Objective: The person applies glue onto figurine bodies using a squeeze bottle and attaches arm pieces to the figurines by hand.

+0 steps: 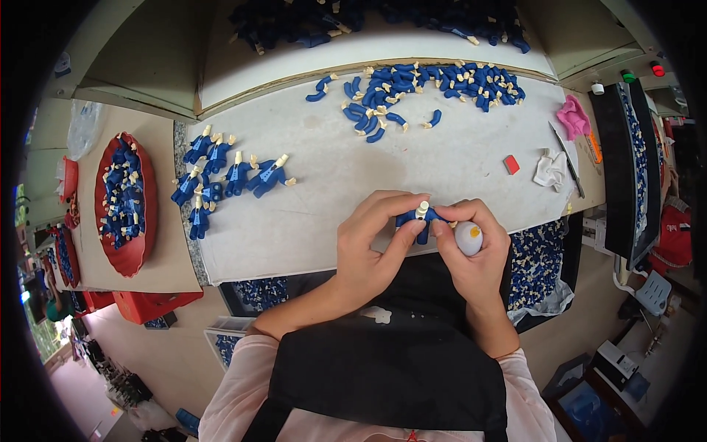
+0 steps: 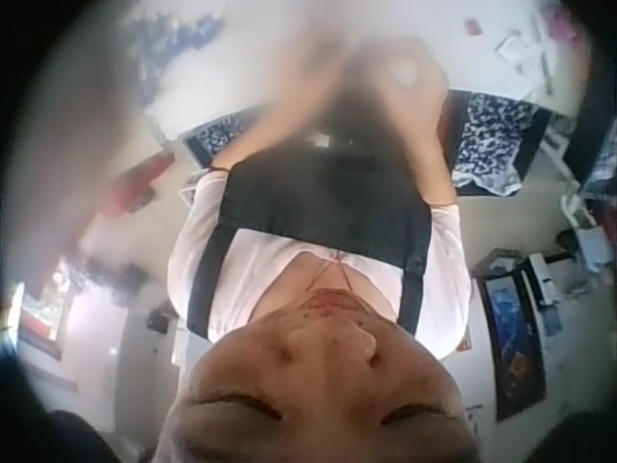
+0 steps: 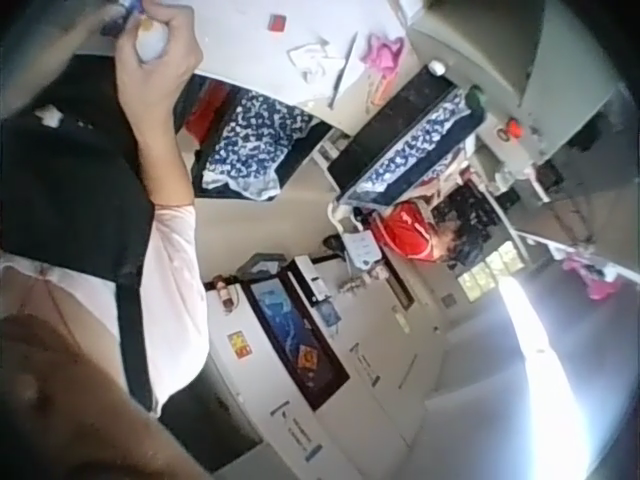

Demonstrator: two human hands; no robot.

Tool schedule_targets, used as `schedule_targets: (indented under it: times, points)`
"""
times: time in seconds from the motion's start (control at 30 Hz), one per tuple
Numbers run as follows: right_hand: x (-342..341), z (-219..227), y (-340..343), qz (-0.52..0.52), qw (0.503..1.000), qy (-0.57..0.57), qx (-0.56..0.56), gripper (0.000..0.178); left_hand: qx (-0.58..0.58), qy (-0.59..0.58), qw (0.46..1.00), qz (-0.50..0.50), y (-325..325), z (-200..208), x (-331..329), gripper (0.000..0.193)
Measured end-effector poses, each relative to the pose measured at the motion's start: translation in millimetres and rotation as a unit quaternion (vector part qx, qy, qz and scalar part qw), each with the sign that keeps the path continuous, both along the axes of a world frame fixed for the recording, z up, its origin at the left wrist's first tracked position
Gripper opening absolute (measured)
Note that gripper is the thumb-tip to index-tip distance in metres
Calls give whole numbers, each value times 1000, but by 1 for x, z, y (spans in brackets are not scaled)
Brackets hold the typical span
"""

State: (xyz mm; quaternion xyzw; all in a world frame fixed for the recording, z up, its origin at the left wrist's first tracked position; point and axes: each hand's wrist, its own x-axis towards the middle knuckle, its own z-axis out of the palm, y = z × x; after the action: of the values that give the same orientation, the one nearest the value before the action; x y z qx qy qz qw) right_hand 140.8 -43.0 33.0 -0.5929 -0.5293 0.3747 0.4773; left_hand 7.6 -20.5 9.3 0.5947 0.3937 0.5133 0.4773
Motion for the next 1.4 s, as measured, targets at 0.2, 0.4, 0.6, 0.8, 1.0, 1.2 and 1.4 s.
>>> schedule_targets:
  times: [0.2,0.4,0.6,0.8,1.0,1.2,1.4]
  points:
    - [-1,-9,0,-13,998,50,-23,9,-21,17,1000,-9,4,3,0,23]
    - [-6,-8,16,22,999,23,12,23,-35,77,996,-23,23,18,-24,23]
    - [14,-12,12,11,999,-34,36,29,183,532,825,49,51,14,-72,21]
    - [21,-15,12,22,998,-44,47,32,150,586,793,72,55,16,-102,34]
    - [27,-23,14,21,996,7,83,47,277,523,805,45,118,44,-64,30]
    - [30,-12,6,31,992,23,122,43,313,546,769,112,242,39,-10,24]
    - [46,-27,-4,19,989,-7,148,37,405,543,715,172,266,6,-2,18]
